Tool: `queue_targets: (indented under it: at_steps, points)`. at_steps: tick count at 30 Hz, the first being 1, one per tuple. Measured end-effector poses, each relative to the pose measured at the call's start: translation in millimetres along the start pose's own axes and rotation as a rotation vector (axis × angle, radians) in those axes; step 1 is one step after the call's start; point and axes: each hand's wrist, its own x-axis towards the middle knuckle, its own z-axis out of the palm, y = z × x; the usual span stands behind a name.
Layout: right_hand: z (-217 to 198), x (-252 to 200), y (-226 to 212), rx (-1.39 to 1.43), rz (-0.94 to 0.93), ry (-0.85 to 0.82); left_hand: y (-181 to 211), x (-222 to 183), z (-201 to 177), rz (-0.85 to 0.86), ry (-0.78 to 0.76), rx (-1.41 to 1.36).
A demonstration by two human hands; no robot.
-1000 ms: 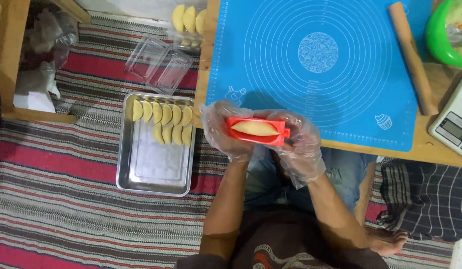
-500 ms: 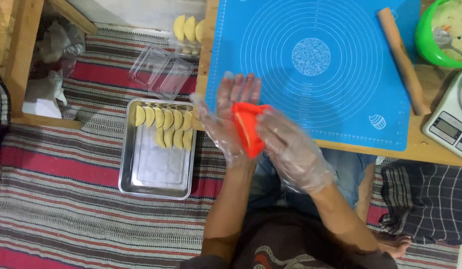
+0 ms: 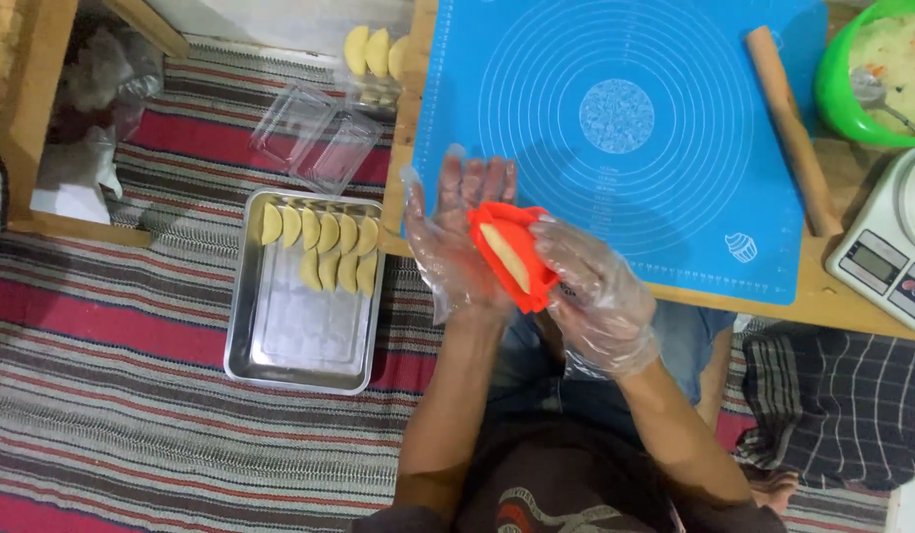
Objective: Rolling out dough, adding filling, and using a mold to shape pastries on a silicone mat.
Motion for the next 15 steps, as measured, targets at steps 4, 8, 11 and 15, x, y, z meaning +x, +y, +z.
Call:
queue_targets:
  at_steps: [4, 8, 11, 15]
  points:
    - [-2.4, 11.3, -14.0, 0.238, 0.054, 0.118, 20.0, -5.4, 15.7, 0.143, 0.135, 0.522]
    - [-6.1, 19.1, -21.2, 0.092, 0.222, 0.116, 68.9, -17.8, 50.1, 0.058, -0.146, 1.531]
    - [-2.0, 28.0, -25.2, 0.317, 0.391, 0.073, 71.2, -24.0, 13.4, -0.047, -0.159, 1.173]
    - [11.6, 53.7, -45.4, 0.348, 0.736, 0.084, 75.6, -39.0, -4.7, 0.036, -0.153, 1.262]
